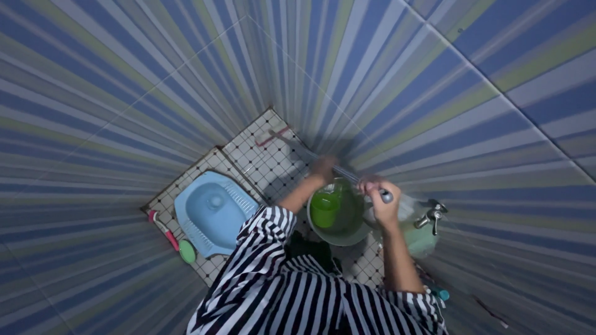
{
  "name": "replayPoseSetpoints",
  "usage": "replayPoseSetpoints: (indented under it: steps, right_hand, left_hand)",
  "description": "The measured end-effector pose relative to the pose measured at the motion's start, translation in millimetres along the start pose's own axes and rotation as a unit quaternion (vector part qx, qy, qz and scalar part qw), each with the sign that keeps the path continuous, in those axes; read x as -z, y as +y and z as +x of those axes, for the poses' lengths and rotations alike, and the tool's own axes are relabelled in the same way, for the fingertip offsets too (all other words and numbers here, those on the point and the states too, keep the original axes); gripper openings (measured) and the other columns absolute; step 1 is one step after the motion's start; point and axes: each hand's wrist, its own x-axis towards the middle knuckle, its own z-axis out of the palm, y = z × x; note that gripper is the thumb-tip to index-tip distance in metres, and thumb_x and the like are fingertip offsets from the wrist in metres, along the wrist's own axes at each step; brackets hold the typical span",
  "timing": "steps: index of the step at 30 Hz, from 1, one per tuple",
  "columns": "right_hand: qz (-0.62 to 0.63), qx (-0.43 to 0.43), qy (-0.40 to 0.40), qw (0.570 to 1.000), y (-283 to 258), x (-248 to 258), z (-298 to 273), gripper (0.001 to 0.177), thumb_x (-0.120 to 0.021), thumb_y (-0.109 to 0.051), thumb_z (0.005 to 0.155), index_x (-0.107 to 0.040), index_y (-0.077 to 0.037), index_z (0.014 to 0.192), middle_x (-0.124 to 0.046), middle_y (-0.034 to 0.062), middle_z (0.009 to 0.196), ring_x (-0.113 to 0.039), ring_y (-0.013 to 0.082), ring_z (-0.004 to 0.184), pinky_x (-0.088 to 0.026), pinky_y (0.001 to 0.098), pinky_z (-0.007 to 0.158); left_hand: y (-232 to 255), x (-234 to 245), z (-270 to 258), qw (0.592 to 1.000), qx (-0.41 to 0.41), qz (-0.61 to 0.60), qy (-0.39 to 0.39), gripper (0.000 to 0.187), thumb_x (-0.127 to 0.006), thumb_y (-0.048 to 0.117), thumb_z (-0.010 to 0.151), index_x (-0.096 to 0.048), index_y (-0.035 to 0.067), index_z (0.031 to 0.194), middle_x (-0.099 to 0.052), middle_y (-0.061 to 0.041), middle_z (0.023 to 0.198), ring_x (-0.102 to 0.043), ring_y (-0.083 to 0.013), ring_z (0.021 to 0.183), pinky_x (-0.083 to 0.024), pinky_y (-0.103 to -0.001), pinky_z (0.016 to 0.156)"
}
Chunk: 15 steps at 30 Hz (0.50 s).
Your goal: The person scrubs the tiled floor of a bathroom using a long-handled brush and a bucket of water. They repeatedly dip the brush into the bucket and scrub the floor area around a squat toilet.
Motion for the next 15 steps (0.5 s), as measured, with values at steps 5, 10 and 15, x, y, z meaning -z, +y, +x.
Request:
replayPoseSetpoints:
  steps: [5,10,15]
  right_hand:
    - [0.033,-0.011,-0.006,0.999,41.3,-7.9,0.6,0.027,-0.059,-0.006,0.099,-0.057,0.004,0.075,-0.066,0.0128,0.082,-0.065,0.0227,0.084,-0.053,0.0369,0.080]
    - [0.088,0.001,0.011,0.996,41.8,-7.4,-2.1,0.024,-0.059,-0.005,0.100,-0.057,0.005,0.077,-0.065,0.0114,0.084,-0.065,0.0234,0.088,-0.054,0.0379,0.085]
    - [-0.007,-0.012,0.017,1.000,-19.0,10.7,0.3,0.020,-0.058,-0.001,0.097,-0.059,0.006,0.078,-0.066,0.0113,0.082,-0.067,0.0227,0.085,-0.055,0.0375,0.082]
  left_hand:
    - [-19.8,16.6,6.5,0.991,-0.112,-0.033,0.066,0.043,-0.077,0.012,0.067,-0.067,0.002,0.108,-0.064,-0.024,0.113,-0.058,-0.0463,0.111,-0.046,-0.050,0.093]
    - [-21.1,11.3,5.6,0.998,-0.019,-0.025,0.060,0.030,-0.061,0.000,0.082,-0.069,0.006,0.110,-0.068,-0.021,0.116,-0.061,-0.0430,0.112,-0.049,-0.049,0.094]
    - [6.6,-9.2,12.3,0.997,-0.037,0.058,0.023,0.017,-0.065,0.008,0.077,-0.069,0.007,0.093,-0.069,-0.020,0.100,-0.065,-0.0431,0.100,-0.049,-0.053,0.085]
